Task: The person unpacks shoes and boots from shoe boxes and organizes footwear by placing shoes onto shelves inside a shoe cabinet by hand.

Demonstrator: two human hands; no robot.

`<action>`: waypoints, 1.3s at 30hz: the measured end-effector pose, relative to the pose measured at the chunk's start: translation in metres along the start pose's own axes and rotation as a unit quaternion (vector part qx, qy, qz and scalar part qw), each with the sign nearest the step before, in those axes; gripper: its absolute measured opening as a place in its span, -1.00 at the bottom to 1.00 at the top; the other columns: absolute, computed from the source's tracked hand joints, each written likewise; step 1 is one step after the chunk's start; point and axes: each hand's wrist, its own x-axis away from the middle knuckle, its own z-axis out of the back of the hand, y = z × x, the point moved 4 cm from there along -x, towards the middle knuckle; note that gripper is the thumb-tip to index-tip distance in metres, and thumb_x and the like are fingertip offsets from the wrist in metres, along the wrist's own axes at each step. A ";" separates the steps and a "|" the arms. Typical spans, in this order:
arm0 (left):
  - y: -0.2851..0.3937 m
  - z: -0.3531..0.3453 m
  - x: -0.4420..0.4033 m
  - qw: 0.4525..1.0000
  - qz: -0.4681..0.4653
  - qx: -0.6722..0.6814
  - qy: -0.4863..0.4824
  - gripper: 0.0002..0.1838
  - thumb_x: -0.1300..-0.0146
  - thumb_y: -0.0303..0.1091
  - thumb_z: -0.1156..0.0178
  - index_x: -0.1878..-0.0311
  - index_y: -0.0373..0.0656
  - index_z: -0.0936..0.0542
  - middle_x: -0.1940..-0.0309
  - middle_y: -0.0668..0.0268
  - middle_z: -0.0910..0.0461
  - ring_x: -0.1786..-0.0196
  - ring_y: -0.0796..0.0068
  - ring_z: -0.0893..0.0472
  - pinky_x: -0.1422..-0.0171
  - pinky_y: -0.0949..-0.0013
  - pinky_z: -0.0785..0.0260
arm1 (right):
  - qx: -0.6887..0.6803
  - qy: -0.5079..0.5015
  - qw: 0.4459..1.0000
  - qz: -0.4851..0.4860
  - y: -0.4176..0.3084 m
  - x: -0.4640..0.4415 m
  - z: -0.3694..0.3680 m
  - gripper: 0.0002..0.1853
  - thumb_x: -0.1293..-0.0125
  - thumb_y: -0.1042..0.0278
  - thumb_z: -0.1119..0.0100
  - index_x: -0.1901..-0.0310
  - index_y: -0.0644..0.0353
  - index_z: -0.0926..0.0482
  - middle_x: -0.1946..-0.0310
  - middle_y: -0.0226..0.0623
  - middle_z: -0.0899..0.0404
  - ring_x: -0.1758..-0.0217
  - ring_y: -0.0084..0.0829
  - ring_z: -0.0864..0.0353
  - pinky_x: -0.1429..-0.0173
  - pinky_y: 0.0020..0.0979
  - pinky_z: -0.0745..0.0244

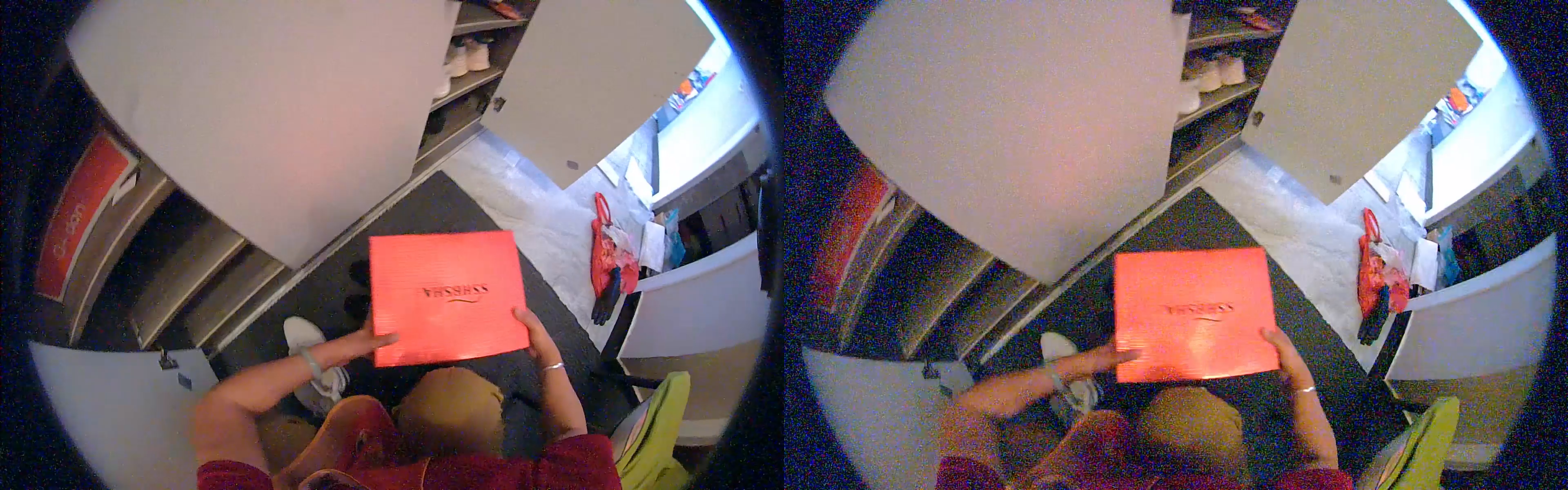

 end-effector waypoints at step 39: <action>0.317 -0.020 0.222 0.829 -0.426 -0.265 0.248 -0.06 -0.17 -0.04 -0.13 -0.37 -0.18 0.27 -0.38 0.08 0.21 -0.38 0.15 0.01 -0.37 0.15 0.03 | 0.306 -0.291 0.669 0.611 -0.299 0.076 -0.363 -0.55 -0.14 0.43 -0.09 -0.11 0.19 -0.34 -0.22 -0.10 -0.22 -0.30 -0.19 -0.18 -0.30 -0.26 -0.12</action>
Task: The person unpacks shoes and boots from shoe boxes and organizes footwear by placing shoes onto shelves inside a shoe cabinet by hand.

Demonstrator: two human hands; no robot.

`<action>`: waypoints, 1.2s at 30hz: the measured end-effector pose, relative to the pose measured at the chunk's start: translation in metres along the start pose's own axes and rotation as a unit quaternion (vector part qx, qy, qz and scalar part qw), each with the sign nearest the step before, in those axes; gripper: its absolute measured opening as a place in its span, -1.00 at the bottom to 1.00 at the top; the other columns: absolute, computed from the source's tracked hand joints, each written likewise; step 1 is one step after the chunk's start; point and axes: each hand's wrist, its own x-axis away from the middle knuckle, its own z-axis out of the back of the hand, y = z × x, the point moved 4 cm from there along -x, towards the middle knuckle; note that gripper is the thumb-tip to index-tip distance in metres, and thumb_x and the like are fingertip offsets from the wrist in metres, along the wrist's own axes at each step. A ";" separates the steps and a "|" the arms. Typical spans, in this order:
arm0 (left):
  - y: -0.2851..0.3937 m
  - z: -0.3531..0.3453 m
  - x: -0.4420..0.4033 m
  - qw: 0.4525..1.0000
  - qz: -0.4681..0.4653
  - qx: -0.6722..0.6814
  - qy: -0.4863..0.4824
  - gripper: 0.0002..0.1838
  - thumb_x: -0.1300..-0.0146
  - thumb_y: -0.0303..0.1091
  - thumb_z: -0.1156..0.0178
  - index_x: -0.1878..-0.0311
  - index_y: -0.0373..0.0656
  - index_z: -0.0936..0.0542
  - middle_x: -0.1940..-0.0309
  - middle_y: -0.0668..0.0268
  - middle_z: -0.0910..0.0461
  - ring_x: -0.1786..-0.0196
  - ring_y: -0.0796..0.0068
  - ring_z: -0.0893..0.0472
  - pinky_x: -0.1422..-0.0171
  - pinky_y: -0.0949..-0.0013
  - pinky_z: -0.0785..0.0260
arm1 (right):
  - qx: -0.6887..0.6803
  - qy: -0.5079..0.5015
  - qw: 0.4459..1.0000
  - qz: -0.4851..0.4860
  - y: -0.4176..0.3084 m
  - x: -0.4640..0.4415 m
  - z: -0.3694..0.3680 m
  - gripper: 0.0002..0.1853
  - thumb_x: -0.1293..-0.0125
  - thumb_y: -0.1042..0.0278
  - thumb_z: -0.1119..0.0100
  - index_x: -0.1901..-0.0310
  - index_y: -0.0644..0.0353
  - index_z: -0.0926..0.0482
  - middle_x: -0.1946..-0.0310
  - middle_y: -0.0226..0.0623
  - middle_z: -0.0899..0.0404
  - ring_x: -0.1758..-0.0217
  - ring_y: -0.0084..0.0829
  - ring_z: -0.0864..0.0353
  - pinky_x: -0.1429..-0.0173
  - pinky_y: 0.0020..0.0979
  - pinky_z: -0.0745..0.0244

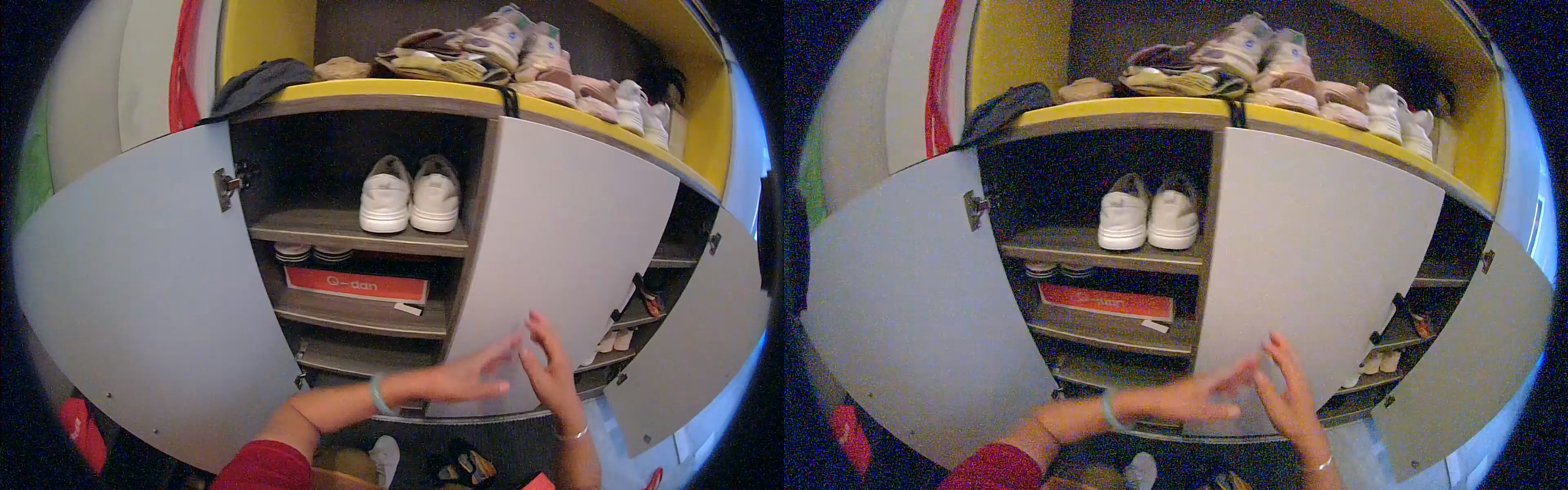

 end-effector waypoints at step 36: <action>0.065 0.051 0.195 0.823 -0.008 -0.393 0.409 -0.58 0.04 -0.28 -0.31 0.08 -0.14 -0.48 0.35 0.22 -0.43 0.23 0.21 -0.42 0.14 0.31 -0.31 | -0.242 -0.173 0.953 -0.064 -0.083 -0.002 -0.206 -0.75 -0.34 0.24 0.11 0.33 0.29 -0.41 0.50 -0.27 -0.35 0.38 -0.50 -0.32 0.27 -0.42 -0.30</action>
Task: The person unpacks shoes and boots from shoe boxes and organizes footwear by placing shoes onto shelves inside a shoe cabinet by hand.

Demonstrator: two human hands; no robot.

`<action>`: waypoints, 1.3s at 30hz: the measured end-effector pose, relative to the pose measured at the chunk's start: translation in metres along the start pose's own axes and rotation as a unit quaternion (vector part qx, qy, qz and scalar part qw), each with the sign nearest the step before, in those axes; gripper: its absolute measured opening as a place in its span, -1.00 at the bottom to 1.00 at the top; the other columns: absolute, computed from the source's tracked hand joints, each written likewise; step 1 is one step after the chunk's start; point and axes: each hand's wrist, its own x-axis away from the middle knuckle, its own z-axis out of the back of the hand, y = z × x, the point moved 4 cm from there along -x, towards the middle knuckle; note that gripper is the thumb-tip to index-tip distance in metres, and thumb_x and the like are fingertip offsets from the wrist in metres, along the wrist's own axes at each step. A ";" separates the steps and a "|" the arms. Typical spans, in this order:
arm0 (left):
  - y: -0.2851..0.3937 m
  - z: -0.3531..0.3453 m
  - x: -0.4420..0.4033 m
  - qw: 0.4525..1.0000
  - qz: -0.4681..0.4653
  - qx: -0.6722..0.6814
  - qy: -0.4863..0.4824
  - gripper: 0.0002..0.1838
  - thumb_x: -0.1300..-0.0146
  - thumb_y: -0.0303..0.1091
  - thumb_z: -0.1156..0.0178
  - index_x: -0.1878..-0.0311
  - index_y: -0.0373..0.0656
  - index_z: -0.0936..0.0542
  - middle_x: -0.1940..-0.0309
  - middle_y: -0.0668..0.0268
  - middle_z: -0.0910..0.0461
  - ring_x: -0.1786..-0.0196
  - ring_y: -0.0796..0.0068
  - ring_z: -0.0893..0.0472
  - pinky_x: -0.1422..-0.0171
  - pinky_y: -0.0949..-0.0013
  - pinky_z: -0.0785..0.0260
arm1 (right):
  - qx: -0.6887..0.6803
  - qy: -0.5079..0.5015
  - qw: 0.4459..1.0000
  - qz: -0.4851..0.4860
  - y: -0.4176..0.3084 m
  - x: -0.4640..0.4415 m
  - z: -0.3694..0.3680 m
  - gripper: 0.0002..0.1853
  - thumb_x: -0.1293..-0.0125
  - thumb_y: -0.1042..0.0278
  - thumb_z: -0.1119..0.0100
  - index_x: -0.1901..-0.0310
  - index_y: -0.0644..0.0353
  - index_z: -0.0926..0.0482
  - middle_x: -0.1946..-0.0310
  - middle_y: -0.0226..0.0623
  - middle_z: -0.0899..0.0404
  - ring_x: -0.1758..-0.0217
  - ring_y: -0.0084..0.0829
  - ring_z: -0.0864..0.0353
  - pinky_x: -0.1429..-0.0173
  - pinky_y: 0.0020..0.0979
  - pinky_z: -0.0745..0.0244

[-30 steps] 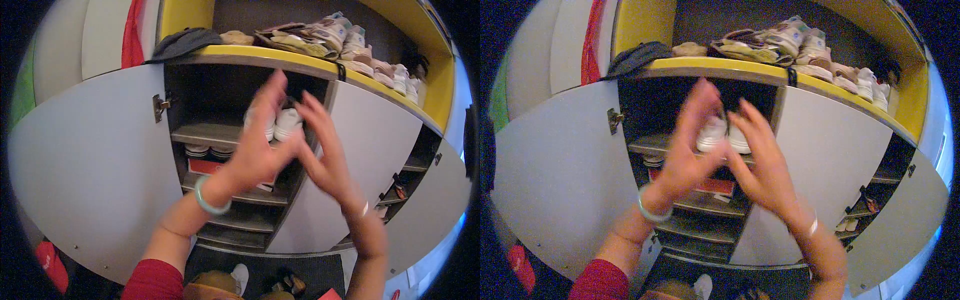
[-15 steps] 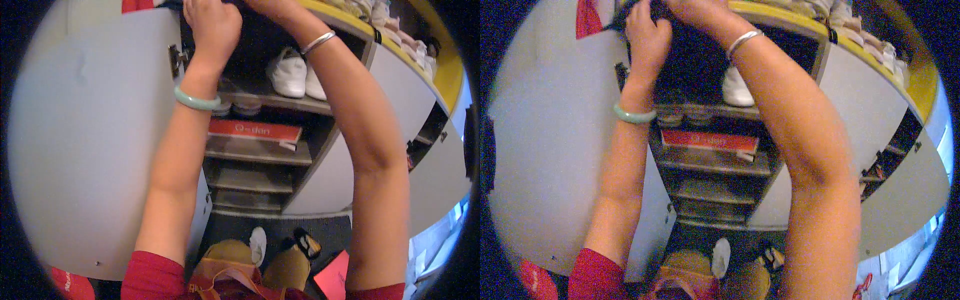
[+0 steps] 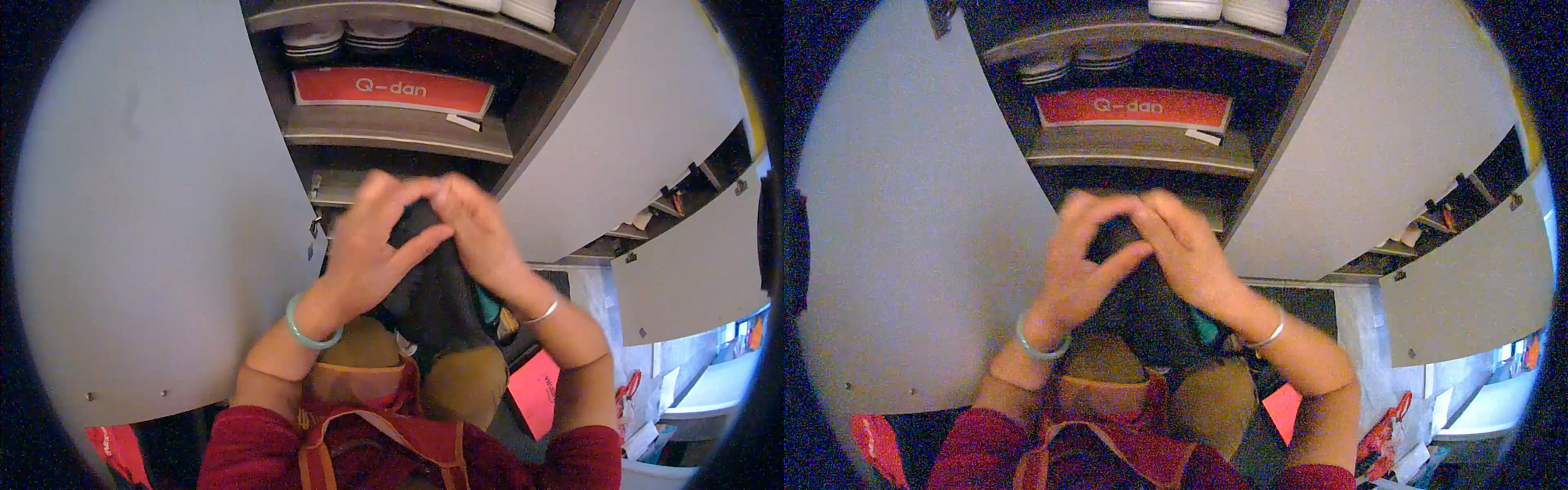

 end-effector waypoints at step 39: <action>-0.391 -0.317 0.142 0.919 0.269 -0.133 -0.257 -0.55 -0.16 -0.19 0.00 -0.08 -0.22 -0.41 -0.08 0.02 -0.39 -0.13 0.02 -0.36 -0.22 0.14 -0.17 | 0.427 0.042 0.801 -0.416 0.520 0.035 0.029 -0.51 -0.19 0.15 0.06 -0.13 0.21 -0.30 -0.17 -0.07 -0.24 -0.23 -0.09 -0.19 -0.27 -0.28 -0.09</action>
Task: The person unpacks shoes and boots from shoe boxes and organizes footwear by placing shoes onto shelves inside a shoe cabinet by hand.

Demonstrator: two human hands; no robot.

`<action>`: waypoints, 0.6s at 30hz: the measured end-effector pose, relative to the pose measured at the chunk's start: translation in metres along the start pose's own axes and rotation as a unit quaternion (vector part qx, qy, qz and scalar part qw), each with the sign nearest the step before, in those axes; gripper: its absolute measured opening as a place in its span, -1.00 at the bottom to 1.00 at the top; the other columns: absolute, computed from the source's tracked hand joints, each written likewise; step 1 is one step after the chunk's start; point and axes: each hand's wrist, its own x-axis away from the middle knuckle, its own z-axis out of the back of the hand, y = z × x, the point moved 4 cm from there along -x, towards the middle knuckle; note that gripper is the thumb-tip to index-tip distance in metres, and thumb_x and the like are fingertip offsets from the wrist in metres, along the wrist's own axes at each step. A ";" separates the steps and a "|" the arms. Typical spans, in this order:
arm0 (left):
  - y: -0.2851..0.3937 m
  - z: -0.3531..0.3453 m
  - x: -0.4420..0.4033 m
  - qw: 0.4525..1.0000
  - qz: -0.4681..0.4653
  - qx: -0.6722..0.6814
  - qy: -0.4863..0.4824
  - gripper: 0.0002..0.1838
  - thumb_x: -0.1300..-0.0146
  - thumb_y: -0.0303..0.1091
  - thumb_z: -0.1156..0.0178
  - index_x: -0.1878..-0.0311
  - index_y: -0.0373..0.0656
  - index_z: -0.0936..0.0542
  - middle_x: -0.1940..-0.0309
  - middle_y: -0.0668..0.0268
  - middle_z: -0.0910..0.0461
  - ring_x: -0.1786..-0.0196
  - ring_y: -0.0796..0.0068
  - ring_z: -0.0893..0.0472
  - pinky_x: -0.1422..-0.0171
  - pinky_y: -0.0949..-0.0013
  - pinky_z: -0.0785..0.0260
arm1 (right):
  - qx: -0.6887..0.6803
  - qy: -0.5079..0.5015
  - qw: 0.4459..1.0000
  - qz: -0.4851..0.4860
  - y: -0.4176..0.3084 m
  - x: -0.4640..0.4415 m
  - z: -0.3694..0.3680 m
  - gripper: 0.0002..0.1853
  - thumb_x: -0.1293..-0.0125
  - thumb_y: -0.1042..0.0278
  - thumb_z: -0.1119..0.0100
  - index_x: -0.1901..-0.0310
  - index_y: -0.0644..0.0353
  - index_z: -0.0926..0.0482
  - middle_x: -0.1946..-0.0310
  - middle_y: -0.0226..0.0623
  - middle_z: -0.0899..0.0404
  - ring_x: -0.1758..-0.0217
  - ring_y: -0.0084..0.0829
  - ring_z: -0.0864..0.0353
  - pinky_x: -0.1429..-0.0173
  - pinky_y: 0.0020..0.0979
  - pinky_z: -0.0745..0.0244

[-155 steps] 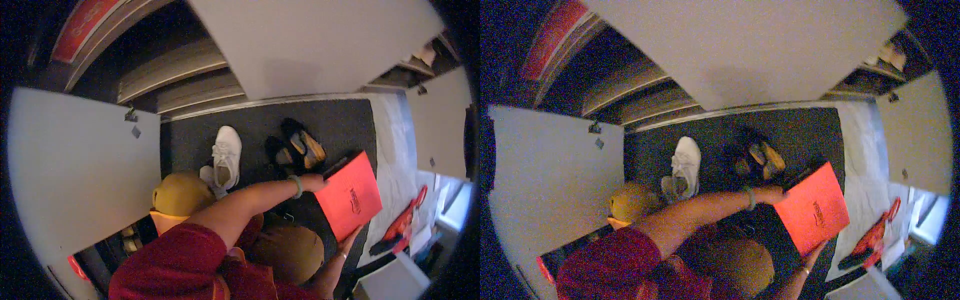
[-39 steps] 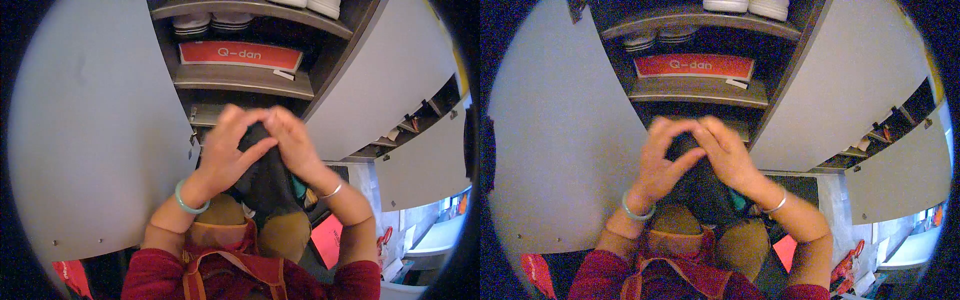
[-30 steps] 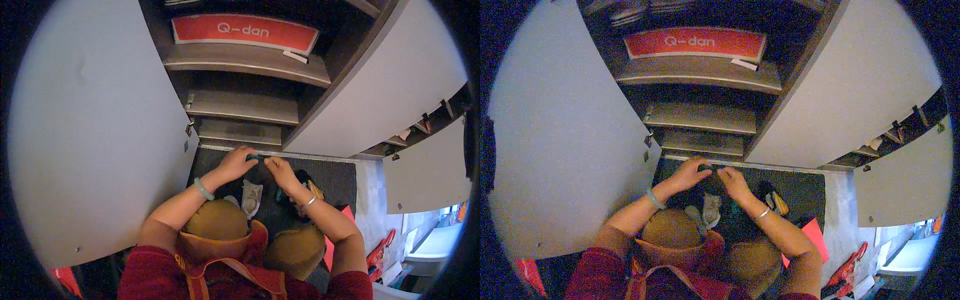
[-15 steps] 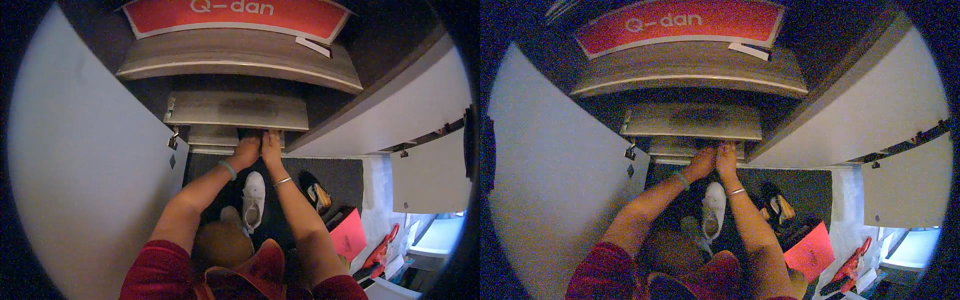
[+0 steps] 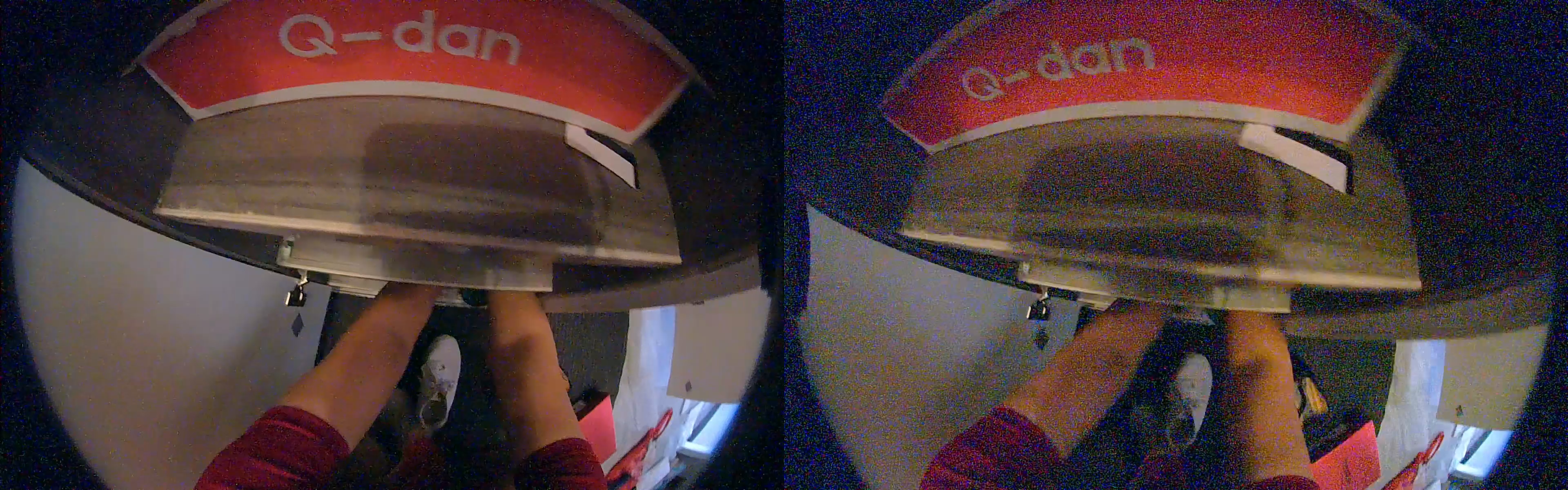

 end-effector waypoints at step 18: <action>-0.095 0.110 0.074 0.970 0.119 0.046 0.206 -0.56 -0.19 -0.15 0.03 -0.05 -0.22 -0.43 -0.07 0.02 -0.41 -0.13 0.01 -0.36 -0.19 0.14 -0.19 | -0.016 -0.087 0.971 0.221 -0.156 0.028 -0.088 -0.54 -0.06 0.22 -0.04 -0.01 0.24 -0.40 -0.03 -0.04 -0.37 -0.11 -0.06 -0.32 -0.18 -0.23 -0.21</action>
